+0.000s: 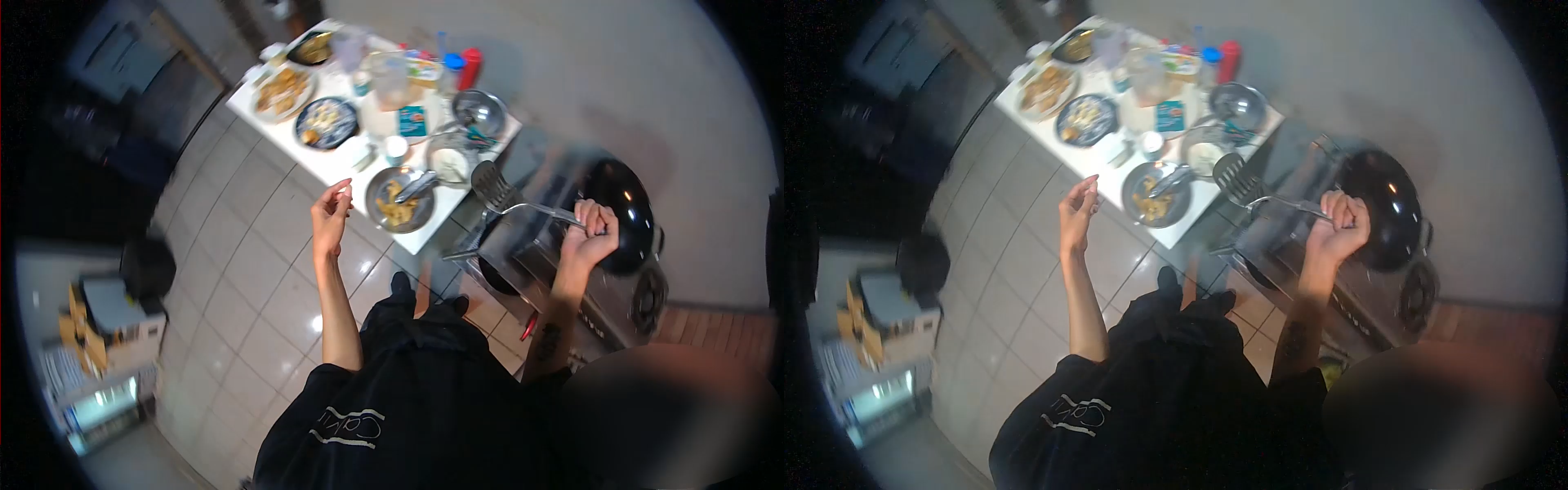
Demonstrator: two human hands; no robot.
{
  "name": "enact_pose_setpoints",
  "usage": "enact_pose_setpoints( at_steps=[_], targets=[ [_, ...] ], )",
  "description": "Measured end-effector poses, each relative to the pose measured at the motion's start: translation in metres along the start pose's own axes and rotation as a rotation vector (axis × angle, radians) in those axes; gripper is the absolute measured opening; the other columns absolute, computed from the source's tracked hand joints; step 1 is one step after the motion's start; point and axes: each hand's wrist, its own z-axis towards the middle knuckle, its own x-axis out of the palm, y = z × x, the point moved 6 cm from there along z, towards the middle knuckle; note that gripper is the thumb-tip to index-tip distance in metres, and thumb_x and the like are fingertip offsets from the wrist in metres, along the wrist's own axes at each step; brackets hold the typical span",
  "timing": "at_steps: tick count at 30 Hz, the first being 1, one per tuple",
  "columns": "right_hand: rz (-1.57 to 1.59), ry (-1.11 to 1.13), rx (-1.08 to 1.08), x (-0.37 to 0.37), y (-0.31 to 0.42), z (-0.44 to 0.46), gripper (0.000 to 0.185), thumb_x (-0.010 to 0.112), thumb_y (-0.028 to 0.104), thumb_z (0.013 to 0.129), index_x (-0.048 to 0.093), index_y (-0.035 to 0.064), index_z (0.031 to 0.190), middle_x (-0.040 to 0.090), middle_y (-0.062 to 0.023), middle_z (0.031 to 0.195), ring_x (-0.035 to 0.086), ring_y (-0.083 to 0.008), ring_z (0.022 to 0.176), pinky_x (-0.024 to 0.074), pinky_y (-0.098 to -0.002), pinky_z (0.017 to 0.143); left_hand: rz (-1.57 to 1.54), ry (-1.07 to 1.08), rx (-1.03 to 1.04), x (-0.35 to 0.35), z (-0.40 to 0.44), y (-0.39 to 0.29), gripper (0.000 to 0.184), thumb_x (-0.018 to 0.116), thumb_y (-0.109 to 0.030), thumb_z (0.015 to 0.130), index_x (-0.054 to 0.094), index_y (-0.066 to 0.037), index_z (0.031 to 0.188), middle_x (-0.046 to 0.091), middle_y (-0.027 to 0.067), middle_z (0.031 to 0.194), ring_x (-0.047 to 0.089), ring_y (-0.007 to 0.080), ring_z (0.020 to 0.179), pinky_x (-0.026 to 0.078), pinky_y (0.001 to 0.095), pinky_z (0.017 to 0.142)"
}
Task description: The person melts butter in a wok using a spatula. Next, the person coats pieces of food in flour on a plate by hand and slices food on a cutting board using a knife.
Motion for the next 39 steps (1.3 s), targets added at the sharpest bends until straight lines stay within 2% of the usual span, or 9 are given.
enact_pose_setpoints(
  at_steps=[7,9,13,17,18,21,23,28,39],
  targets=[
    [-0.108,-0.254,-0.43,-0.108,0.175,-0.05,0.032,0.044,0.004,0.083,0.028,0.0139,0.056,0.027,0.0,0.051,0.029,-0.0132,0.055,0.0288,-0.0298,0.06,-0.061,0.548,0.002,0.18,-0.002,-0.011,0.028,0.064,-0.016,0.09,0.064,-0.004,0.116,0.055,-0.0045,0.076,0.049,0.0052,0.069,0.037,0.02,0.061],
    [-0.178,-0.463,-0.54,-0.142,0.207,-0.074,0.032,0.043,0.005,0.085,0.029,0.0132,0.058,0.027,0.0,0.053,0.028,-0.0131,0.055,0.0301,-0.0305,0.062,0.033,0.674,0.105,0.236,-0.016,-0.017,0.028,0.063,-0.016,0.091,0.063,-0.005,0.117,0.054,-0.0052,0.076,0.047,0.0048,0.068,0.035,0.019,0.06],
    [-0.231,-0.542,-0.633,-0.192,0.238,-0.098,0.032,0.042,0.005,0.089,0.03,0.0118,0.06,0.026,-0.0004,0.054,0.029,-0.014,0.057,0.0317,-0.0319,0.063,0.112,0.877,0.094,0.324,-0.049,-0.028,0.031,0.061,-0.024,0.093,0.063,-0.003,0.116,0.054,-0.0048,0.077,0.047,0.0035,0.07,0.036,0.0187,0.059],
    [-0.214,-0.737,-0.647,-0.226,0.25,-0.082,0.033,0.048,0.005,0.09,0.037,0.0091,0.06,0.033,-0.0011,0.056,0.036,-0.015,0.059,0.0347,-0.0322,0.064,0.138,0.798,0.227,0.386,-0.058,-0.032,0.033,0.06,-0.027,0.094,0.064,0.001,0.111,0.055,-0.0031,0.071,0.046,0.0042,0.061,0.036,0.02,0.054],
    [-0.141,-0.808,-0.631,-0.237,0.248,-0.077,0.029,0.052,0.006,0.09,0.043,0.0066,0.063,0.037,-0.0014,0.058,0.039,-0.0145,0.061,0.0374,-0.0318,0.065,0.264,0.81,0.16,0.393,-0.059,-0.037,0.046,0.059,-0.037,0.093,0.062,0.004,0.115,0.065,0.0083,0.096,0.055,0.0127,0.079,0.045,0.0274,0.073],
    [-0.184,-0.624,-0.653,-0.274,0.242,-0.044,0.026,0.054,0.006,0.09,0.045,0.0054,0.066,0.04,-0.001,0.062,0.039,-0.0135,0.062,0.0396,-0.0321,0.065,0.366,0.722,0.316,0.422,-0.056,-0.042,0.048,0.061,-0.039,0.091,0.063,0.004,0.112,0.068,0.0126,0.098,0.06,0.0157,0.085,0.047,0.0299,0.076],
    [-0.118,-0.713,-0.631,-0.292,0.226,-0.03,0.029,0.054,0.006,0.091,0.045,0.0066,0.064,0.037,0.0009,0.062,0.036,-0.0124,0.061,0.0388,-0.0308,0.066,0.371,0.688,0.416,0.437,-0.054,-0.045,0.047,0.064,-0.039,0.089,0.066,0.005,0.105,0.069,0.0149,0.092,0.063,0.0185,0.086,0.048,0.032,0.078],
    [-0.241,-0.554,-0.464,-0.309,0.189,-0.013,0.038,0.054,0.014,0.096,0.04,0.01,0.061,0.033,0.0041,0.06,0.031,-0.0087,0.06,0.0364,-0.0277,0.067,0.541,0.509,0.54,0.458,-0.046,-0.039,0.031,0.067,-0.027,0.085,0.07,0.003,0.091,0.069,0.0132,0.072,0.063,0.015,0.065,0.049,0.0301,0.063],
    [-0.699,-0.401,-0.315,-0.298,0.178,-0.011,0.04,0.054,0.011,0.096,0.044,0.0055,0.058,0.05,-0.0002,0.062,0.043,-0.0061,0.063,0.0329,-0.0236,0.059,0.631,0.385,0.479,0.468,-0.049,-0.035,0.031,0.071,-0.03,0.081,0.071,0.002,0.082,0.068,0.015,0.07,0.066,0.0223,0.065,0.05,0.0338,0.064]
  ],
)
